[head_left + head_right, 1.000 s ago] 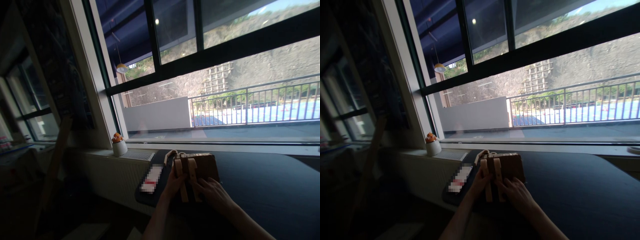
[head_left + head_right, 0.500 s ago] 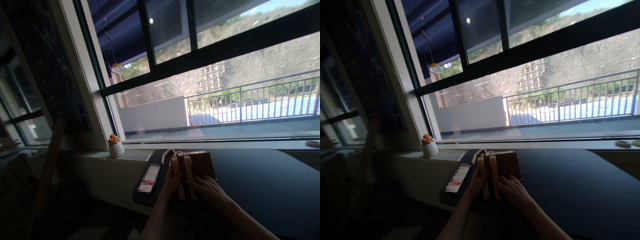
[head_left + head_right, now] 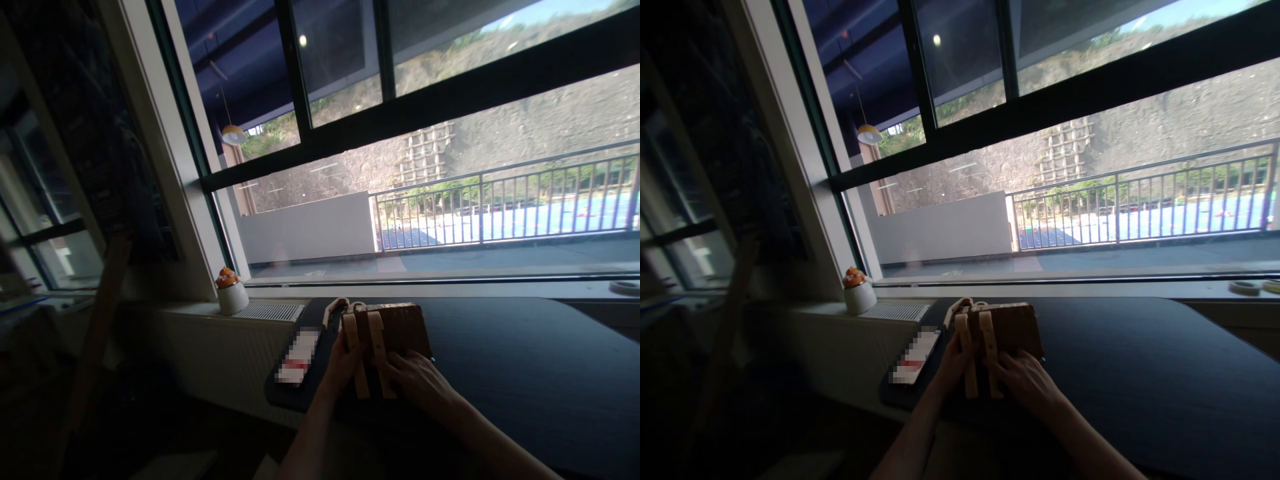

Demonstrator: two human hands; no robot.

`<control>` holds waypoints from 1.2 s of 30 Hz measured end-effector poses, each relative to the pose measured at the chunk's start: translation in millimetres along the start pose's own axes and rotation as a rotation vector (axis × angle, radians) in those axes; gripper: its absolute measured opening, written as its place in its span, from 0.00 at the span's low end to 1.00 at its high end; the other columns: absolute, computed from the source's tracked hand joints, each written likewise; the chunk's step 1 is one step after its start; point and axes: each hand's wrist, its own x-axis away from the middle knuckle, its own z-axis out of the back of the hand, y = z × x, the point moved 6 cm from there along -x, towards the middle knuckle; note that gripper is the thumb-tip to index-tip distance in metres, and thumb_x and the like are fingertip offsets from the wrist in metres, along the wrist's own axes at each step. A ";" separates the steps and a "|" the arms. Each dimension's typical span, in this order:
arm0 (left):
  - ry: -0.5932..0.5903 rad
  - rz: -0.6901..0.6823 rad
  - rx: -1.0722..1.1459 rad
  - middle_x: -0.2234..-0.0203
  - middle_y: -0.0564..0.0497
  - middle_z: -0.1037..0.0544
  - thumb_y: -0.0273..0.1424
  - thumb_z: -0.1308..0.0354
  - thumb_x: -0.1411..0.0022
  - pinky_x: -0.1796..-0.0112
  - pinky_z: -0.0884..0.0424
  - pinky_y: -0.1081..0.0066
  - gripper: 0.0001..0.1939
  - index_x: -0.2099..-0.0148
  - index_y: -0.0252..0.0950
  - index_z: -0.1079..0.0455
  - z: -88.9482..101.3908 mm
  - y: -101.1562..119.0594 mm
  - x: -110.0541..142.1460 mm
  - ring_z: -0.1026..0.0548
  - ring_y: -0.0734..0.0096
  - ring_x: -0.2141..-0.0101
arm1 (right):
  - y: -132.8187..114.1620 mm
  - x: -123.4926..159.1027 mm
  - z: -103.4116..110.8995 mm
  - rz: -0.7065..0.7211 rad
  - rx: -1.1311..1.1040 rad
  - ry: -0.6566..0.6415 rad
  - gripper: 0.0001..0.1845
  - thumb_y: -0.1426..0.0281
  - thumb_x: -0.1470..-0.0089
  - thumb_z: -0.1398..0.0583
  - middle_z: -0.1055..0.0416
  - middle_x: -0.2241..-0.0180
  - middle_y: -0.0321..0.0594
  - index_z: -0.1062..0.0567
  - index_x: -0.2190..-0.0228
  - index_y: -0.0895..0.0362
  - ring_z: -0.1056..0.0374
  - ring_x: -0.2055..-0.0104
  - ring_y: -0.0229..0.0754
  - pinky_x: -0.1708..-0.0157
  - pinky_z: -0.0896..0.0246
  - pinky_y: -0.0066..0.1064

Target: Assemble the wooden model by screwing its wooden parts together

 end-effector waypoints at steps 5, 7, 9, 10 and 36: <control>0.035 -0.037 -0.008 0.55 0.43 0.23 0.34 0.33 0.50 0.54 0.30 0.61 0.31 0.43 0.36 0.35 2.3 -3.6 -1.5 0.27 0.53 0.53 | 0.6 -2.3 13.7 0.026 -0.016 -0.013 0.33 0.84 0.56 0.43 0.27 0.66 0.35 0.34 0.48 0.52 0.33 0.72 0.39 0.71 0.45 0.32; 0.056 -0.049 0.001 0.56 0.44 0.22 0.35 0.33 0.50 0.53 0.31 0.61 0.31 0.44 0.36 0.34 3.3 -5.1 -2.4 0.26 0.53 0.54 | 6.2 -7.5 31.5 0.001 -0.045 -0.015 0.32 0.81 0.57 0.42 0.27 0.66 0.36 0.33 0.49 0.53 0.33 0.70 0.39 0.71 0.44 0.31; 0.075 -0.049 0.013 0.58 0.45 0.22 0.35 0.32 0.51 0.53 0.31 0.60 0.30 0.45 0.37 0.33 3.8 -6.0 -3.0 0.26 0.54 0.55 | 18.2 -15.7 56.5 -0.106 -0.153 0.014 0.22 0.78 0.53 0.42 0.27 0.66 0.36 0.30 0.55 0.53 0.33 0.68 0.39 0.68 0.43 0.31; 0.083 -0.048 0.016 0.58 0.45 0.22 0.35 0.32 0.52 0.53 0.31 0.60 0.30 0.46 0.37 0.33 3.8 -6.1 -3.1 0.26 0.54 0.55 | 23.1 -20.2 69.8 -0.141 -0.194 0.038 0.18 0.76 0.50 0.43 0.27 0.65 0.37 0.29 0.57 0.52 0.32 0.66 0.39 0.64 0.42 0.32; 0.088 -0.076 0.004 0.56 0.45 0.23 0.33 0.33 0.50 0.51 0.33 0.60 0.29 0.45 0.38 0.34 2.1 -2.9 -0.2 0.27 0.54 0.53 | 13.4 33.4 52.6 -0.618 -0.191 0.240 0.14 0.62 0.38 0.51 0.27 0.63 0.39 0.29 0.58 0.52 0.27 0.71 0.40 0.76 0.36 0.28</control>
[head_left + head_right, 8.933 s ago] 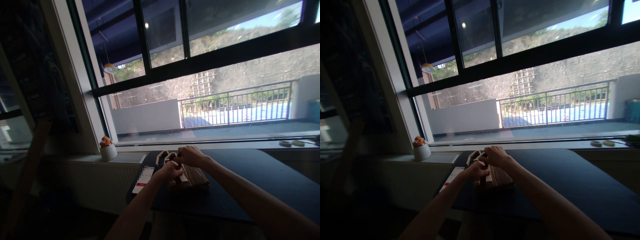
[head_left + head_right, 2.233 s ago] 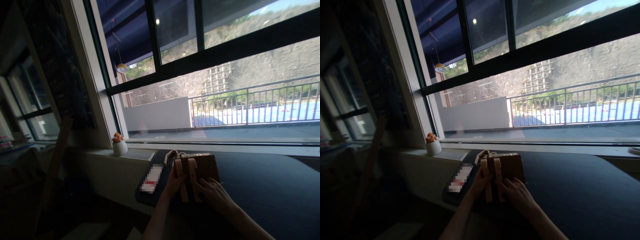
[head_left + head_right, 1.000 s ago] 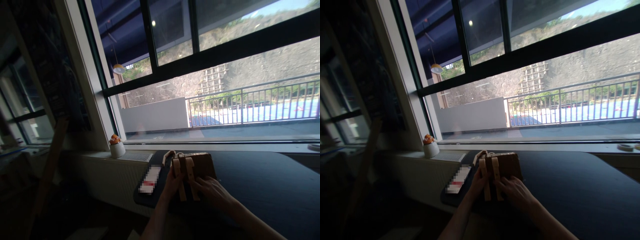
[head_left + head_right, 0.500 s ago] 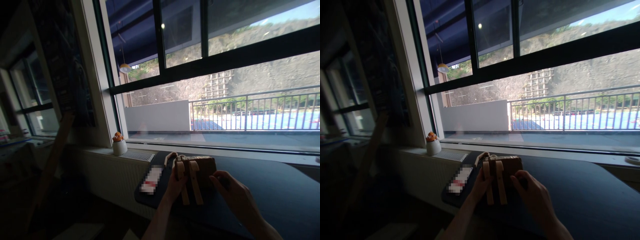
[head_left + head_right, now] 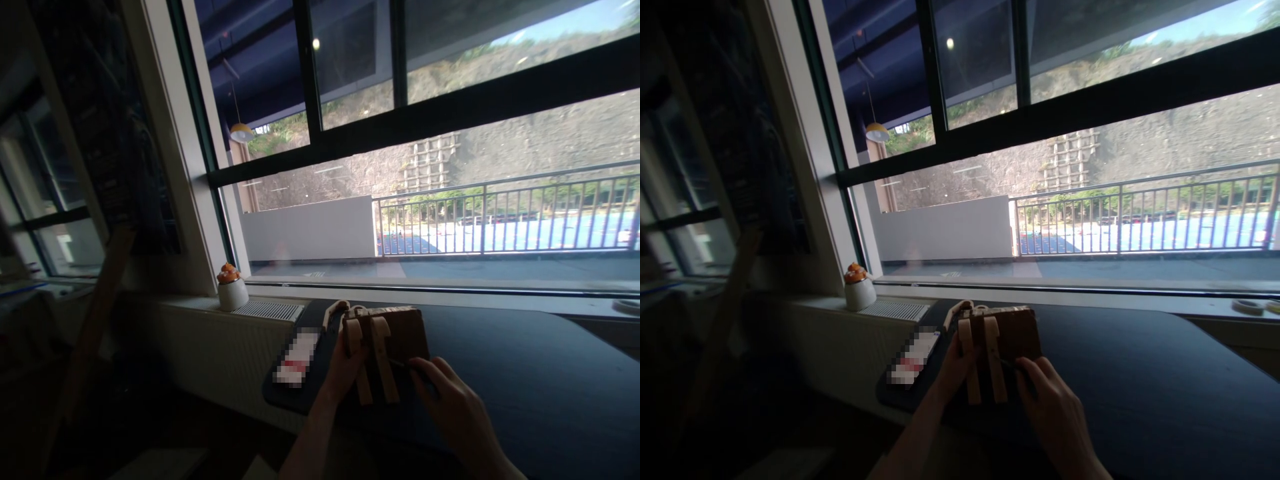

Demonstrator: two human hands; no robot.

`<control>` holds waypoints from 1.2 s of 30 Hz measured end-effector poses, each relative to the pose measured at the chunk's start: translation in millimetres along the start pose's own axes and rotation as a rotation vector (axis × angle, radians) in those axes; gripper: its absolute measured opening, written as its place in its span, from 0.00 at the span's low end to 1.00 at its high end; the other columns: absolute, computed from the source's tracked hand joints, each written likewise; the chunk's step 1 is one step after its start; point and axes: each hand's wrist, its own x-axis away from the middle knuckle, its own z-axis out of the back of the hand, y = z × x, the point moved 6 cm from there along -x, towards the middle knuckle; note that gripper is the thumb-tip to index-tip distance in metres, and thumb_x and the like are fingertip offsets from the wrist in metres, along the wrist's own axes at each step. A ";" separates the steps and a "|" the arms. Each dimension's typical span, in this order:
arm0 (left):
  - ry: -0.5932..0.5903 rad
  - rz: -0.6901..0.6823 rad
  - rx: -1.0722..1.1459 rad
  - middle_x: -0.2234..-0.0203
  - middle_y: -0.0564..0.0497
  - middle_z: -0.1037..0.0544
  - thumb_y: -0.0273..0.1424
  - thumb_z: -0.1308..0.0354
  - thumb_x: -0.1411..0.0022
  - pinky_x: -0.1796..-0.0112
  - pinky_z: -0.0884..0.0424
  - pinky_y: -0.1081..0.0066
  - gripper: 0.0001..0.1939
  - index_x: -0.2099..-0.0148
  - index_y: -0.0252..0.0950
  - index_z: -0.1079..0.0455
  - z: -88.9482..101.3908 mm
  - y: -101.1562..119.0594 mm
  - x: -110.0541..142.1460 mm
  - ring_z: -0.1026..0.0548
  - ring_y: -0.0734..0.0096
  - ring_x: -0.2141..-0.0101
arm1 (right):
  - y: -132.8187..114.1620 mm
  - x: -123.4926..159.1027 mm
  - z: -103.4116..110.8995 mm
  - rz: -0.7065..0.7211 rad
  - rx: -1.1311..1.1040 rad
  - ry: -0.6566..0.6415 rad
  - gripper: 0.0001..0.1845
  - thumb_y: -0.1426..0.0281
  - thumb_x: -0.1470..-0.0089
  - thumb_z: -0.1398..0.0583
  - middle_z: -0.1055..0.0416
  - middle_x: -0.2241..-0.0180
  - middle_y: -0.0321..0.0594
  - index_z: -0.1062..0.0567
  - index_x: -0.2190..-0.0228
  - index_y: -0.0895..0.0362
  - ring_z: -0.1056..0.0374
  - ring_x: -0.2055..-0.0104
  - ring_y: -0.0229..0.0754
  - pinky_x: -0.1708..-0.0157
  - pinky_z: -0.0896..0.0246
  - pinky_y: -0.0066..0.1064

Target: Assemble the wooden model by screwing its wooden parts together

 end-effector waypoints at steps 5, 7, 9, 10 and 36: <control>0.003 -0.013 -0.019 0.55 0.44 0.24 0.34 0.33 0.50 0.50 0.34 0.59 0.32 0.42 0.39 0.36 1.6 -1.1 0.2 0.28 0.54 0.52 | 0.7 -1.4 -3.2 -0.005 -0.002 -0.012 0.14 0.63 0.37 0.51 0.27 0.63 0.39 0.30 0.57 0.51 0.27 0.68 0.40 0.74 0.36 0.28; -0.005 -0.006 -0.019 0.55 0.44 0.23 0.34 0.33 0.49 0.50 0.34 0.58 0.33 0.42 0.39 0.37 1.8 -2.8 0.3 0.28 0.53 0.52 | -0.5 -2.9 -4.7 0.000 -0.011 -0.017 0.14 0.63 0.37 0.52 0.28 0.62 0.39 0.30 0.57 0.52 0.27 0.68 0.39 0.73 0.36 0.28; -0.018 0.007 -0.009 0.55 0.44 0.23 0.35 0.33 0.49 0.50 0.34 0.58 0.33 0.41 0.40 0.38 1.4 -4.6 0.5 0.27 0.53 0.53 | -1.1 -4.3 -6.5 0.004 -0.011 -0.021 0.14 0.63 0.37 0.52 0.28 0.62 0.39 0.30 0.57 0.52 0.27 0.68 0.39 0.73 0.36 0.28; -0.024 0.008 -0.009 0.55 0.44 0.23 0.35 0.33 0.49 0.50 0.34 0.58 0.34 0.41 0.40 0.38 1.2 -5.1 0.5 0.27 0.53 0.52 | -1.1 -4.8 -7.5 0.004 -0.010 -0.023 0.14 0.63 0.37 0.52 0.28 0.62 0.40 0.30 0.57 0.52 0.27 0.68 0.39 0.73 0.36 0.28; -0.018 0.001 -0.006 0.57 0.47 0.23 0.32 0.34 0.50 0.54 0.30 0.63 0.31 0.44 0.38 0.38 -1.7 -2.1 1.4 0.25 0.59 0.56 | -46.1 -9.7 2.6 0.374 0.312 -0.084 0.20 0.84 0.52 0.48 0.32 0.68 0.39 0.35 0.57 0.56 0.33 0.73 0.38 0.79 0.43 0.27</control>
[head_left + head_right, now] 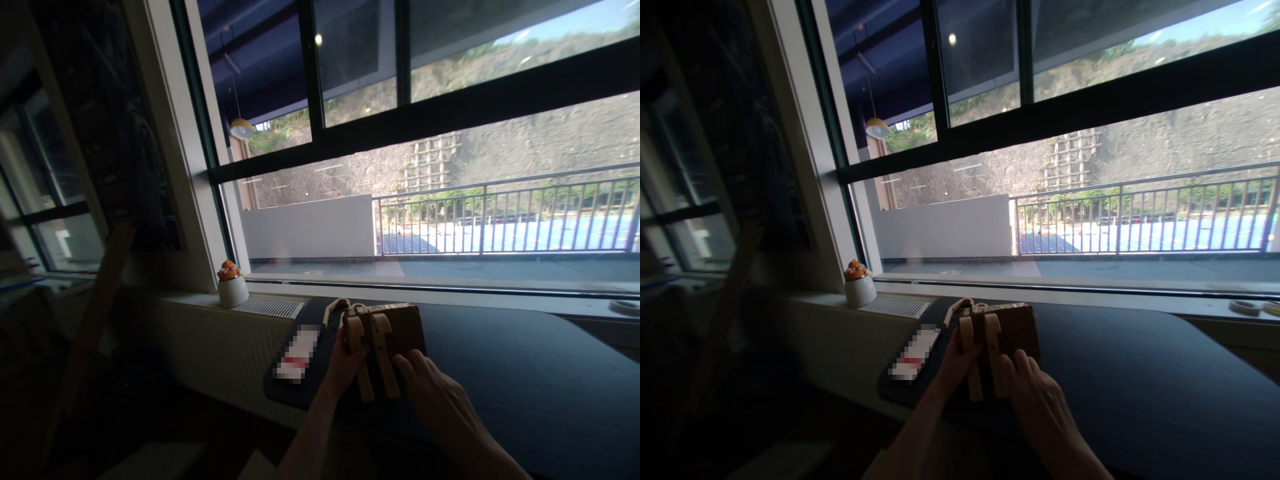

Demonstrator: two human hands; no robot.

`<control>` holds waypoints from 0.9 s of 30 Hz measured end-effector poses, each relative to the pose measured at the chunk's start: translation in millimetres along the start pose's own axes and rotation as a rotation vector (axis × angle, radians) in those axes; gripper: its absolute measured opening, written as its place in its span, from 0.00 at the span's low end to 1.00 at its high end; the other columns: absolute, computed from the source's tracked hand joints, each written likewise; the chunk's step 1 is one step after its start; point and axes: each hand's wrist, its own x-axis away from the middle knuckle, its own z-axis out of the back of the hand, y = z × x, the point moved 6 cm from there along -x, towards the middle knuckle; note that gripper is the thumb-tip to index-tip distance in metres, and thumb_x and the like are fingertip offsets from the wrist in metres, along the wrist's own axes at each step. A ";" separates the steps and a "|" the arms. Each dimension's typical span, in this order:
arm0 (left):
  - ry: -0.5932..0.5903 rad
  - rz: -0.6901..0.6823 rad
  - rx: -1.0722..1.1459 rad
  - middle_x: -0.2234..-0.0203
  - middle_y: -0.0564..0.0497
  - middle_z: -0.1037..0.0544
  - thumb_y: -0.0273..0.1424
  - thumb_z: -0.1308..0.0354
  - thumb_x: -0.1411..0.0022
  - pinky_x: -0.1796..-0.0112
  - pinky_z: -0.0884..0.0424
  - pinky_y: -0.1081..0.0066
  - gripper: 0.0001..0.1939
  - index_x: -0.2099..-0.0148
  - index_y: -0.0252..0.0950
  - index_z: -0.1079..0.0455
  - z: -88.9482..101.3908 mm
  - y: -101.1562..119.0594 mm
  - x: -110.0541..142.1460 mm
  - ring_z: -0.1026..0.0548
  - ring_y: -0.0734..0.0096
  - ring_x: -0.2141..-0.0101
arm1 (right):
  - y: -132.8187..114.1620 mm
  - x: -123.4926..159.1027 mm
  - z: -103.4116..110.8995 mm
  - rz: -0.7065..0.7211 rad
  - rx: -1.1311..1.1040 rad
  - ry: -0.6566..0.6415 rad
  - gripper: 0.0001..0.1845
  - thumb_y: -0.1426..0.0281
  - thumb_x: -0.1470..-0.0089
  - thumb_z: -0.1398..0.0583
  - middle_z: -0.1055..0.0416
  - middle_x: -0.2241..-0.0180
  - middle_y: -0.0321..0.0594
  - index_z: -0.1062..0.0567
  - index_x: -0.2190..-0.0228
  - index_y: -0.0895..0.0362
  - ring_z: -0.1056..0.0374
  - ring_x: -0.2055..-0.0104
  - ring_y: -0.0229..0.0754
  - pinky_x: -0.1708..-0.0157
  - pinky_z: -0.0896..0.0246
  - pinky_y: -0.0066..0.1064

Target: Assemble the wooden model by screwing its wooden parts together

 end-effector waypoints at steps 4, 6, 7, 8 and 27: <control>0.013 0.006 0.004 0.60 0.47 0.22 0.33 0.32 0.52 0.58 0.28 0.65 0.31 0.46 0.38 0.37 -1.5 6.6 2.9 0.24 0.60 0.59 | -8.7 -7.2 8.3 0.229 0.146 -0.018 0.24 0.88 0.59 0.48 0.32 0.72 0.38 0.33 0.60 0.58 0.34 0.74 0.41 0.80 0.45 0.31; -0.001 -0.004 0.020 0.62 0.48 0.22 0.33 0.32 0.52 0.59 0.28 0.65 0.29 0.48 0.38 0.36 -3.1 8.5 3.3 0.24 0.61 0.60 | -6.4 -8.7 8.3 0.293 0.185 -0.039 0.24 0.88 0.59 0.47 0.31 0.73 0.38 0.33 0.60 0.58 0.33 0.74 0.42 0.80 0.47 0.31; -0.012 -0.010 0.030 0.62 0.48 0.22 0.33 0.32 0.52 0.60 0.28 0.66 0.29 0.48 0.38 0.36 -4.0 9.0 3.3 0.24 0.62 0.61 | -3.7 -8.3 6.5 0.293 0.180 -0.061 0.24 0.88 0.59 0.47 0.30 0.72 0.38 0.33 0.60 0.58 0.33 0.74 0.41 0.80 0.47 0.31; -0.022 -0.015 0.040 0.62 0.48 0.22 0.33 0.32 0.51 0.60 0.28 0.67 0.28 0.49 0.38 0.37 -4.9 9.1 3.2 0.24 0.62 0.61 | -0.1 -7.2 3.5 0.265 0.161 -0.087 0.24 0.88 0.58 0.47 0.29 0.72 0.38 0.33 0.59 0.57 0.32 0.74 0.40 0.80 0.47 0.30; -0.009 -0.002 0.017 0.65 0.51 0.24 0.34 0.32 0.53 0.65 0.29 0.70 0.31 0.48 0.39 0.38 -4.9 8.3 3.4 0.26 0.66 0.65 | 18.9 -3.9 -12.2 -0.239 -0.012 -0.351 0.07 0.74 0.41 0.46 0.25 0.74 0.38 0.30 0.70 0.55 0.27 0.72 0.43 0.79 0.50 0.29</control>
